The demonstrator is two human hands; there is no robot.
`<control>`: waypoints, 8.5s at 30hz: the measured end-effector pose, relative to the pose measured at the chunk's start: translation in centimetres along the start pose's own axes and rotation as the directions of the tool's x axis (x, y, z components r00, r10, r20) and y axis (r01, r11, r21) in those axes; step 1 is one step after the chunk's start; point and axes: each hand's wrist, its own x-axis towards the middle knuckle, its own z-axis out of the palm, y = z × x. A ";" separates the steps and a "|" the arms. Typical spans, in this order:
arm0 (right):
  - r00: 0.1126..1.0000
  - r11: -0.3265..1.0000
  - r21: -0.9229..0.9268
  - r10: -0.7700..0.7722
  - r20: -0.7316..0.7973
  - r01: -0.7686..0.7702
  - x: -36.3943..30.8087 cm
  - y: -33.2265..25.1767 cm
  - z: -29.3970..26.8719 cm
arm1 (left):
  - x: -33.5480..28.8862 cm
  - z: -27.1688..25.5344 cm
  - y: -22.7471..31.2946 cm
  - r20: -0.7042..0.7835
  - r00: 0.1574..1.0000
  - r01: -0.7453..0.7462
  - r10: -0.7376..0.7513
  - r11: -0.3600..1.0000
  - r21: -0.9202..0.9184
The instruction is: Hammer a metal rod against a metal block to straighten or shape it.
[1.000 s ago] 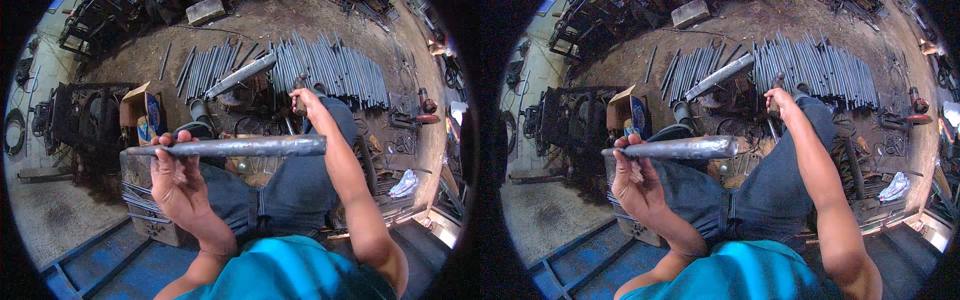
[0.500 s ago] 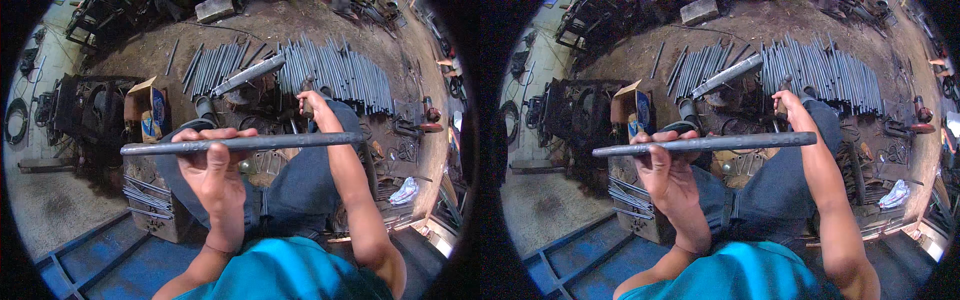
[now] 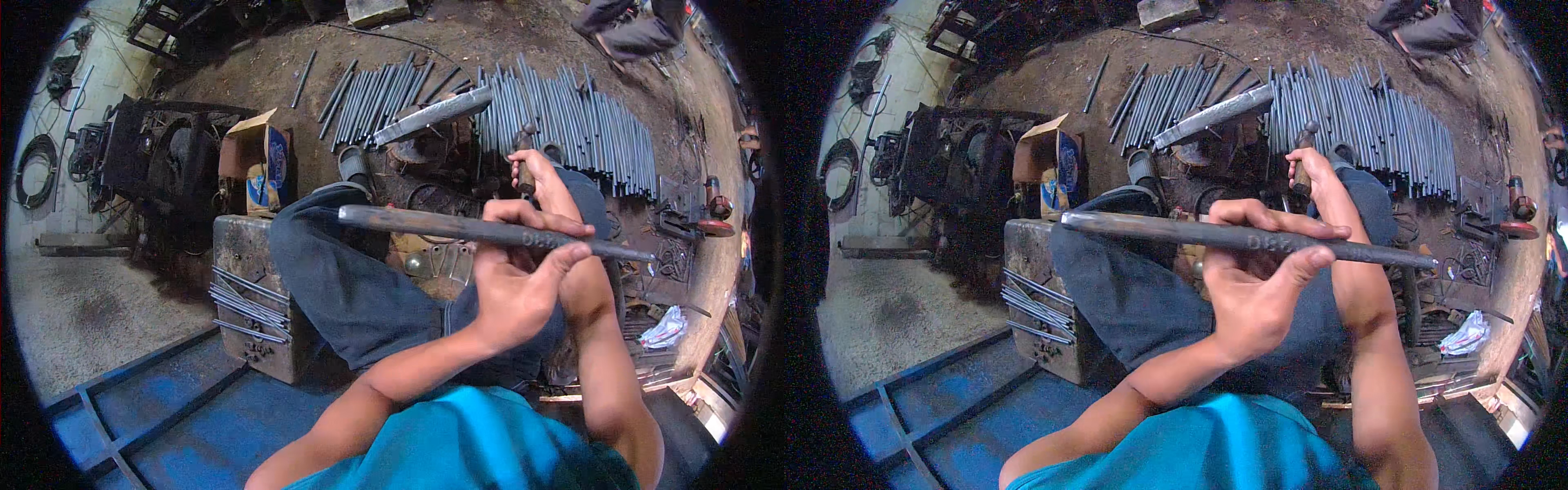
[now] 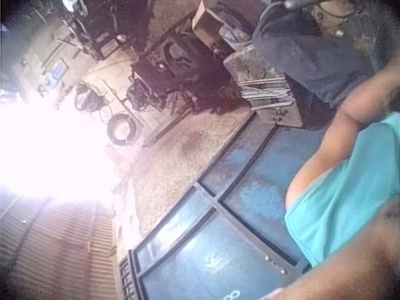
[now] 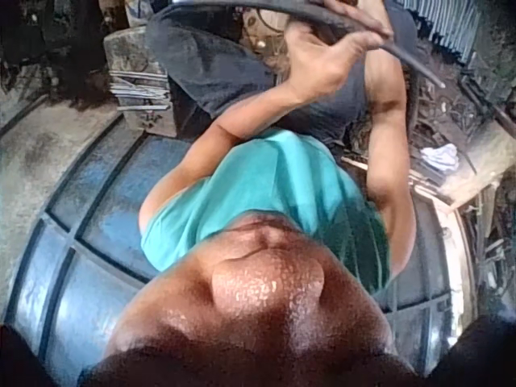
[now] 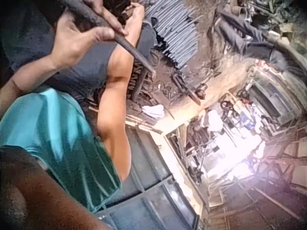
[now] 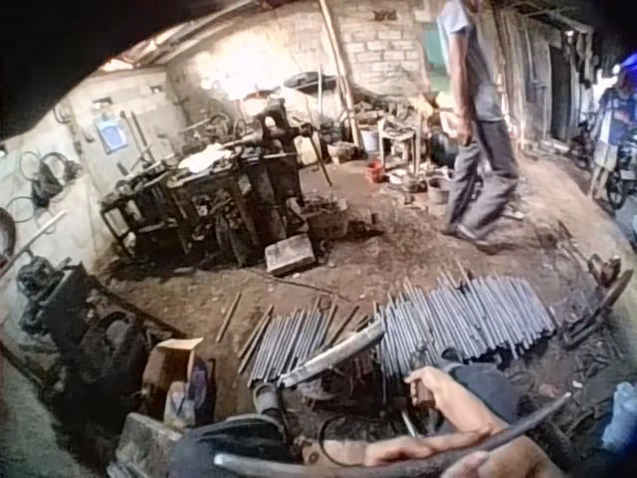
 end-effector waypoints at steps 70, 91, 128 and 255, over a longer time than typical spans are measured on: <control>0.745 0.677 -0.395 0.666 -0.033 -0.622 9.0 14.1 -5.0 | -4.9 12.5 -1.6 0.957 0.279 0.099 0.076 0.989 -0.108; 0.745 0.662 0.643 0.634 -0.208 -0.384 8.2 4.1 -20.2 | 22.7 -17.0 -33.8 -0.001 0.956 0.051 -0.295 0.162 0.985; 0.810 0.533 0.799 0.578 -0.104 -0.278 10.0 2.1 -18.8 | 19.8 -11.2 -31.8 0.087 0.859 0.236 -0.505 0.540 0.808; 0.807 0.877 -0.089 0.390 -0.444 -0.472 15.2 10.4 1.7 | 14.8 -32.8 -9.0 -0.402 0.812 0.371 -0.422 -0.159 0.915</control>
